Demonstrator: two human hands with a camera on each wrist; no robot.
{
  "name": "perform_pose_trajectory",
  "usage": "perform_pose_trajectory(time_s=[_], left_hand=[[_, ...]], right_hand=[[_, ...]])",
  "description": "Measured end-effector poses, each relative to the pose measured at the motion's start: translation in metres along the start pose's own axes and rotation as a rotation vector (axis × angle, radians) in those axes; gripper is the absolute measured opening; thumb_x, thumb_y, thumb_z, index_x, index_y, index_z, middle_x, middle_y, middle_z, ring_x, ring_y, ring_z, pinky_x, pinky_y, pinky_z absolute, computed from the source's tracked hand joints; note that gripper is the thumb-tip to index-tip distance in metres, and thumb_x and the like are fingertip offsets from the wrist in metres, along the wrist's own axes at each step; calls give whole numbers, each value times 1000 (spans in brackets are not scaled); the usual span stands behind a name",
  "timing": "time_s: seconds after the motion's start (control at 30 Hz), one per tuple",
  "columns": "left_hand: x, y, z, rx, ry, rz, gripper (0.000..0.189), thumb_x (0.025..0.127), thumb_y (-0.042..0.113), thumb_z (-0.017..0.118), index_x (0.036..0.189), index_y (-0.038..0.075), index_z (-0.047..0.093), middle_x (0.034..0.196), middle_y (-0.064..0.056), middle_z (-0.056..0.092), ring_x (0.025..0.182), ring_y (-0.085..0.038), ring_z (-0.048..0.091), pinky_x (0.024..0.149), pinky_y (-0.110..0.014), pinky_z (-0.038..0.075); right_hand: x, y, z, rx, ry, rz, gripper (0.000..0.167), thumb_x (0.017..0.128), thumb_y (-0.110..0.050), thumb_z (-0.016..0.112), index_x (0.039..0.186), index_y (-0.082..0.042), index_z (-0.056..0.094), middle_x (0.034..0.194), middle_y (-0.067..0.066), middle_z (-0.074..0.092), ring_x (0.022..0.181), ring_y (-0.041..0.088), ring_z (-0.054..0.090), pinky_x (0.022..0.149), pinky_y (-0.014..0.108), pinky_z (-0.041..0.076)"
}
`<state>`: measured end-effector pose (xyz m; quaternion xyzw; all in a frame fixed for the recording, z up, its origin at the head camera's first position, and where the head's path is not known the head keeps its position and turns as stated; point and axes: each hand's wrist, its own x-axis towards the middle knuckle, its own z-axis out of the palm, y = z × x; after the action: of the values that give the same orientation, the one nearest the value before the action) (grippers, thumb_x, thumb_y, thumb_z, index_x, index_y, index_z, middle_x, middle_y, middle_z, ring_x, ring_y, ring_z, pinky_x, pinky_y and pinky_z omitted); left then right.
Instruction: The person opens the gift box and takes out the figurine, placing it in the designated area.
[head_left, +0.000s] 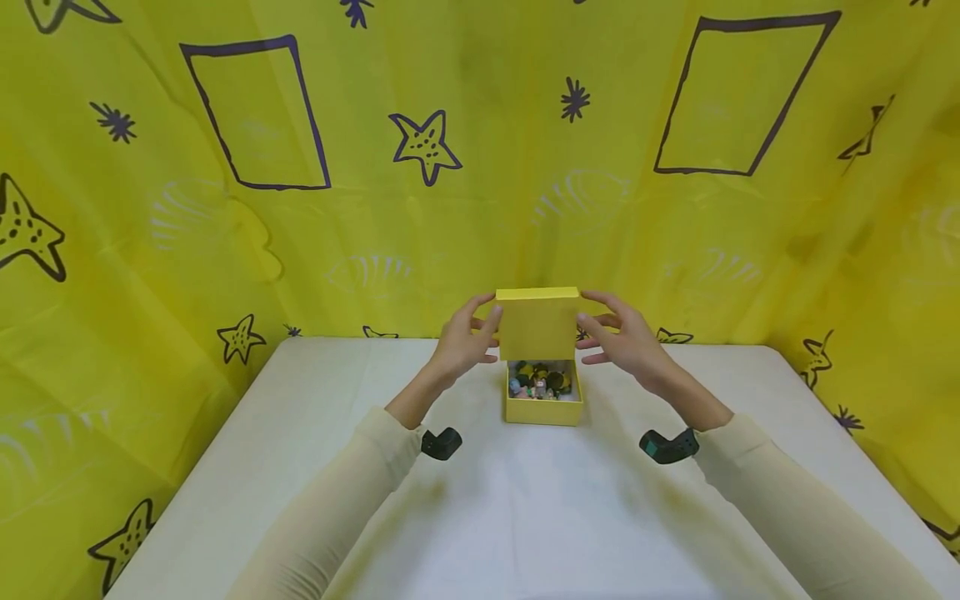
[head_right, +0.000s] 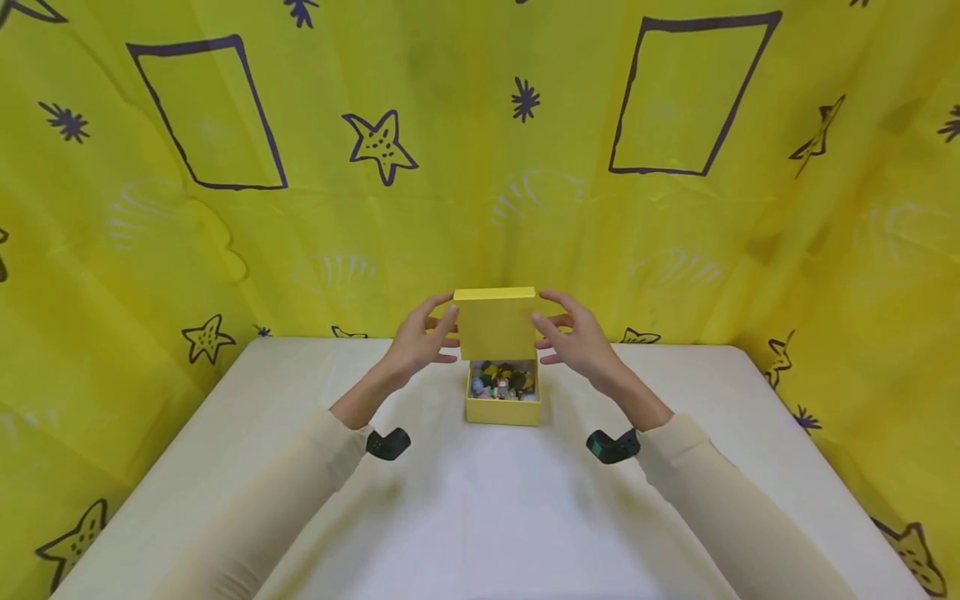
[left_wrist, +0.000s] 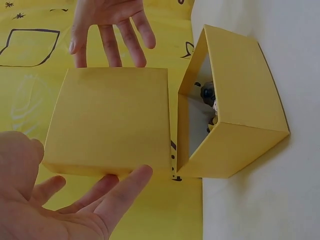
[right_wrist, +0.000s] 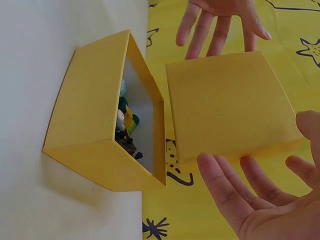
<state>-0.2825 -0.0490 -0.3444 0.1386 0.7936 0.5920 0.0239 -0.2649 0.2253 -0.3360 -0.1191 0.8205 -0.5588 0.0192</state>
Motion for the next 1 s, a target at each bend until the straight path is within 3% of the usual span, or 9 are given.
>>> perform_pose_trajectory(time_s=[0.2, 0.63, 1.0], left_hand=[[0, 0, 3, 5, 25, 12, 51, 108, 38, 53, 156, 21, 44, 121, -22, 64, 102, -41, 72, 74, -45, 64], [0, -1, 6, -22, 21, 5, 44, 108, 33, 55, 148, 15, 51, 120, -23, 62, 111, -43, 68, 80, -48, 63], [0, -5, 5, -66, 22, 38, 41, 107, 27, 58, 145, 14, 54, 122, -25, 62, 115, -44, 66, 77, -44, 64]], right_hand=[[0, 1, 5, -15, 36, 5, 65, 107, -36, 56, 162, -14, 29, 142, 32, 51, 112, 49, 65, 81, 43, 63], [0, 7, 12, -26, 111, 22, 55, 108, -35, 54, 156, -12, 39, 137, 30, 53, 113, 51, 64, 82, 44, 63], [-1, 8, 10, -11, 102, -14, 53, 107, -31, 57, 154, -10, 42, 138, 29, 53, 120, 46, 63, 88, 43, 60]])
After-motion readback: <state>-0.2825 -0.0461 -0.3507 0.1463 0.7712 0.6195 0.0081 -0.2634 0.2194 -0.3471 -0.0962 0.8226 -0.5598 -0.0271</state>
